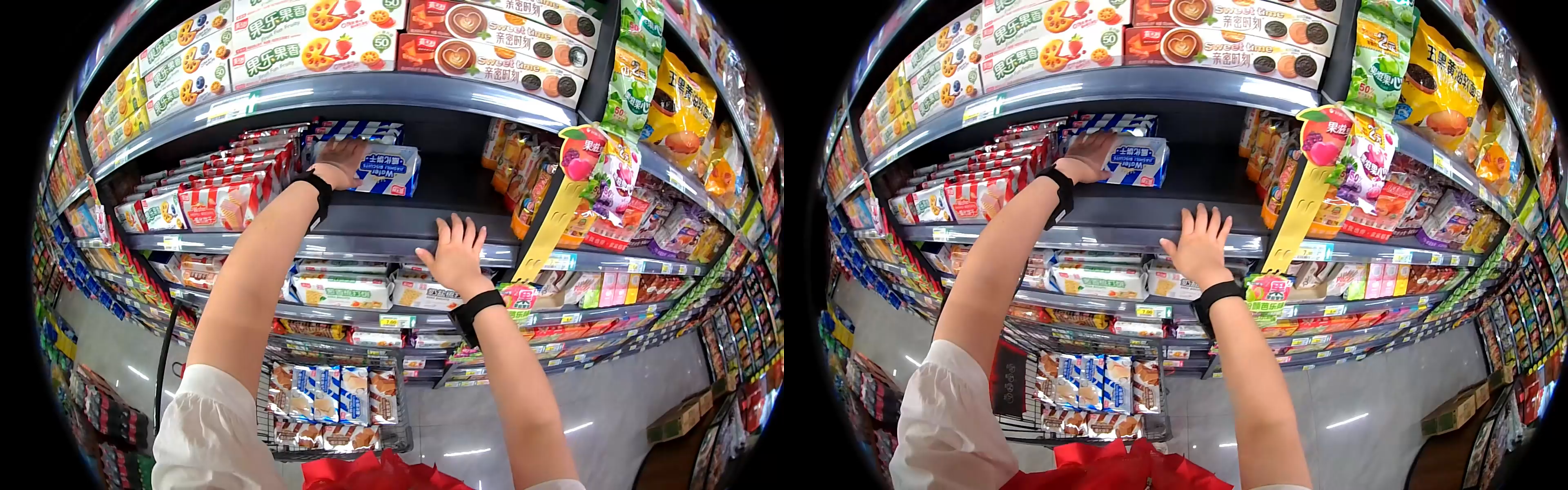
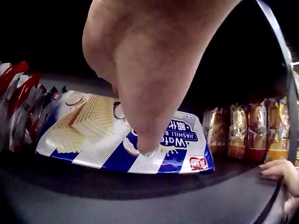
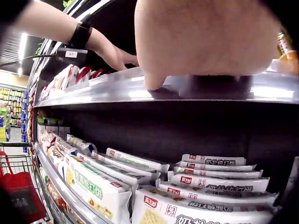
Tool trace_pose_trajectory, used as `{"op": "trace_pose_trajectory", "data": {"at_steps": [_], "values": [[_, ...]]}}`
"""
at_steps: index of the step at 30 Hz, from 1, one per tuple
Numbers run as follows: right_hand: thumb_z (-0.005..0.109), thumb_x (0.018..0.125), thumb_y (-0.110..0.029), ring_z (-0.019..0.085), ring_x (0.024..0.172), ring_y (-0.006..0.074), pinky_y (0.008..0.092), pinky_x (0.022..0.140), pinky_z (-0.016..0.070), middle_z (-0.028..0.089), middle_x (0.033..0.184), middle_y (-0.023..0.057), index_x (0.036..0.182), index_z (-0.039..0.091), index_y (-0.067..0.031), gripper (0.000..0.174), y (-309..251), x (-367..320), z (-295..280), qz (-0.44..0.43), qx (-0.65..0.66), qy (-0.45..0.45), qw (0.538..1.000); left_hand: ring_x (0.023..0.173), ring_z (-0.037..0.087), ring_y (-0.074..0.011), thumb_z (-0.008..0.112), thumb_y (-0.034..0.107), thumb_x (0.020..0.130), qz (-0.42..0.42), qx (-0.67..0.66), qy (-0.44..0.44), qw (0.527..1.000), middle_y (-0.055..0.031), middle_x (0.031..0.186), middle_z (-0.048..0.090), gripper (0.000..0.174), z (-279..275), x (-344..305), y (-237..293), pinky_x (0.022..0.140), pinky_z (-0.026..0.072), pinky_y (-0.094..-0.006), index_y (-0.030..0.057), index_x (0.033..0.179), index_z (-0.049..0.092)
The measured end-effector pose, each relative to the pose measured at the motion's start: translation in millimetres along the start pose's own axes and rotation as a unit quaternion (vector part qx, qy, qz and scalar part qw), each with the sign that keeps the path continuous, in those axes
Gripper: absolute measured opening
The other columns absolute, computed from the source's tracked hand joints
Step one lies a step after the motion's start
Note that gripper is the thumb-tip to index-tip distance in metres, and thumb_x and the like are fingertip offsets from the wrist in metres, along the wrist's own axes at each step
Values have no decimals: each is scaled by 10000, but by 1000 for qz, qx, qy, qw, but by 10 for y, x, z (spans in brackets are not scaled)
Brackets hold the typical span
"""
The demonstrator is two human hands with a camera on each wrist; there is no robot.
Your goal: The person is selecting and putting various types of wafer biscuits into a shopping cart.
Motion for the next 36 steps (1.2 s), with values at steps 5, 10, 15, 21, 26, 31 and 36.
{"op": "trace_pose_trajectory", "data": {"at_steps": [5, 10, 15, 21, 26, 31, 36], "values": [[538, 781, -434, 180, 1239, 404, 580, 998, 65, 259, 1323, 205, 1254, 349, -28, 651, 16, -7, -5, 1, 13, 1, 1000, 1133, 409, -289, 751, 338, 587, -25, 42, -64, 997, -119, 1167, 443, 808, 229, 248, -67, 966, 303, -419, 95, 1242, 344], [548, 773, -432, 171, 1242, 399, 585, 997, 58, 248, 1330, 202, 1253, 348, -23, 662, 32, -13, -6, -7, 23, 16, 1000, 1087, 424, -261, 777, 318, 523, 7, 38, 54, 998, -73, 1064, 482, 583, -299, 47, 164, 888, 378, -381, 105, 1025, 572], [556, 749, -466, 175, 1246, 384, 584, 998, 57, 247, 1344, 179, 1247, 372, -49, 676, 25, -71, 27, -13, 1, 47, 999, 871, 535, -321, 692, 120, 627, 74, -107, 204, 970, -124, 908, 542, 398, -757, -664, 417, 754, 431, -382, 69, 953, 469], [546, 758, -484, 216, 1238, 362, 591, 988, 100, 287, 1331, 156, 1253, 361, -54, 682, -28, -230, 151, -38, -78, 74, 993, 953, 547, -246, 615, -28, 663, 119, -255, 333, 900, -130, 1053, 547, 430, -1348, -1964, 598, 826, 423, -293, 30, 1062, 468], [567, 782, -388, 221, 1255, 355, 572, 994, 121, 295, 1335, 166, 1256, 349, -38, 628, -329, -579, -159, -58, -17, 125, 990, 785, 592, -205, 630, 110, 755, -77, -487, 140, 859, -103, 871, 615, 259, -621, -3017, 508, 690, 461, -293, 24, 991, 564], [460, 888, -260, 372, 1190, 318, 364, 994, 277, 374, 1281, 201, 1279, 296, -10, 492, -1292, -1856, 404, 8, 512, -159, 844, 785, 598, -134, 585, 173, 823, -374, -760, 15, 531, -37, 883, 613, 221, 778, -4246, 566, 637, 496, -262, 17, 978, 561], [447, 901, -160, 464, 1108, 228, 375, 874, 445, 432, 1240, 84, 1275, 304, -51, 415, -2112, -2977, 1250, 301, 796, -213, 480, 998, 531, -148, 535, 299, 856, -383, -874, -59, 293, -5, 1095, 542, 371, 1327, -4802, 880, 803, 450, -312, 98, 1154, 447]]}}
Point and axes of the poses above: each hand's wrist, its own x-axis towards the middle knuckle, its own z-axis out of the palm, y = z × x, the point moved 10 cm from there along x, towards the middle knuckle
